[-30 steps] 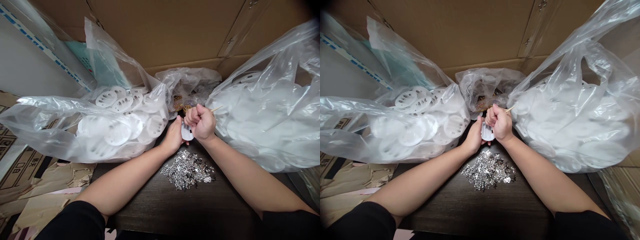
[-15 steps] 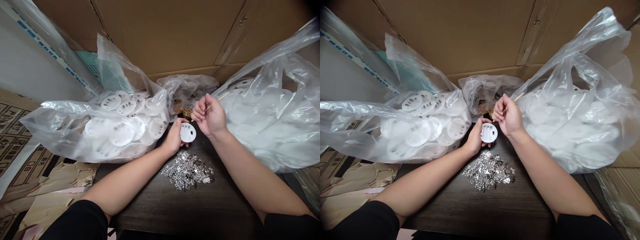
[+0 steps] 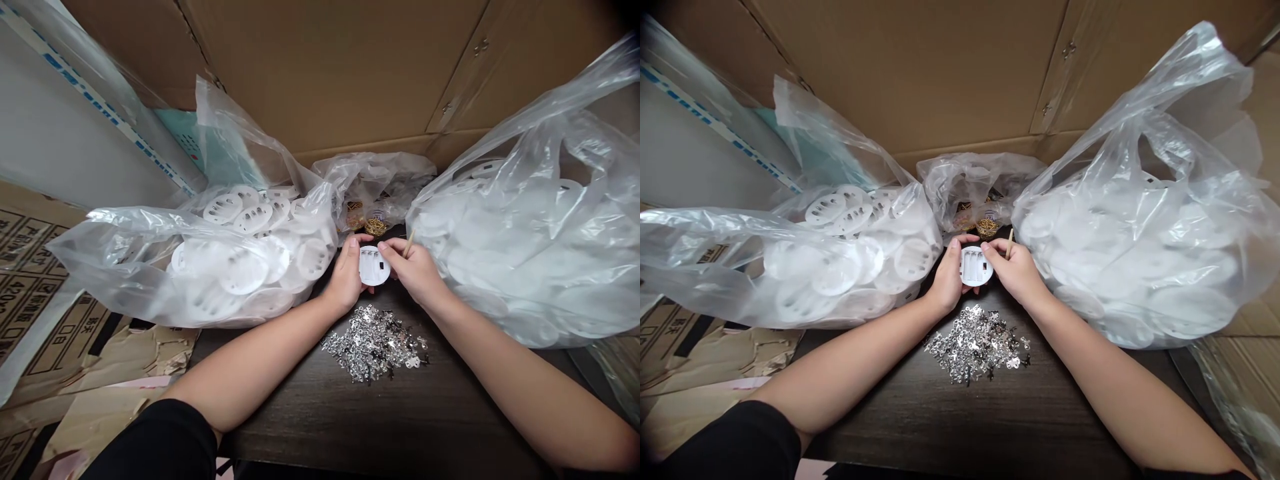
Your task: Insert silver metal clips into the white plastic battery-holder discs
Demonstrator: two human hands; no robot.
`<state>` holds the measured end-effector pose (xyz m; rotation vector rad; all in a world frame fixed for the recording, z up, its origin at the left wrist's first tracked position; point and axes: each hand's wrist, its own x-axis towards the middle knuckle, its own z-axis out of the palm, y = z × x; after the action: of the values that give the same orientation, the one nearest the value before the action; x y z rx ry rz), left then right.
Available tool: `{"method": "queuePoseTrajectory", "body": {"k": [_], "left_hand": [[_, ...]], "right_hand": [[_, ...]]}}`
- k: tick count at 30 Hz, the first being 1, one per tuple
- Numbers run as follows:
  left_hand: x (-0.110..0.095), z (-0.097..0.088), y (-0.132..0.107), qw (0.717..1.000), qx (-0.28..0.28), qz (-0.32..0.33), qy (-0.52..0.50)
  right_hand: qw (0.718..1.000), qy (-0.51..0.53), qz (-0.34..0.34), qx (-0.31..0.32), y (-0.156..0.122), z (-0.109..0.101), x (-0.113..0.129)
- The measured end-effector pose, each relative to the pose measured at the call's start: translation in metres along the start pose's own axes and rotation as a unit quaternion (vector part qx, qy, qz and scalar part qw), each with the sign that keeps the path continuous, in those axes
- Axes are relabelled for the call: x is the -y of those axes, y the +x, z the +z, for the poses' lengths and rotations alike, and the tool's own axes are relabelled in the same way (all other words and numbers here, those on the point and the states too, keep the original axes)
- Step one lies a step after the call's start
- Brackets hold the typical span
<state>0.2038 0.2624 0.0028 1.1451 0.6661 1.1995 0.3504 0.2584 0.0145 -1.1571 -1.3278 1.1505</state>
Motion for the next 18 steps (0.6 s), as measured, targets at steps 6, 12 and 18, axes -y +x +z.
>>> {"method": "queuePoseTrajectory", "body": {"k": [6,12,18], "left_hand": [[-0.0009,0.0002,0.0001,1.000,0.006,-0.002,0.010],[-0.0010,0.0006,-0.0008,1.000,0.006,0.000,0.024],[0.0010,0.0000,0.0001,1.000,0.003,-0.004,0.023]], "right_hand": [[1.000,0.020,-0.001,0.017,0.0019,-0.0010,-0.0031],[1.000,0.001,-0.001,0.024,0.0049,-0.0027,-0.0040],[0.999,-0.025,-0.005,0.045,0.0048,-0.0024,-0.0025]]}}
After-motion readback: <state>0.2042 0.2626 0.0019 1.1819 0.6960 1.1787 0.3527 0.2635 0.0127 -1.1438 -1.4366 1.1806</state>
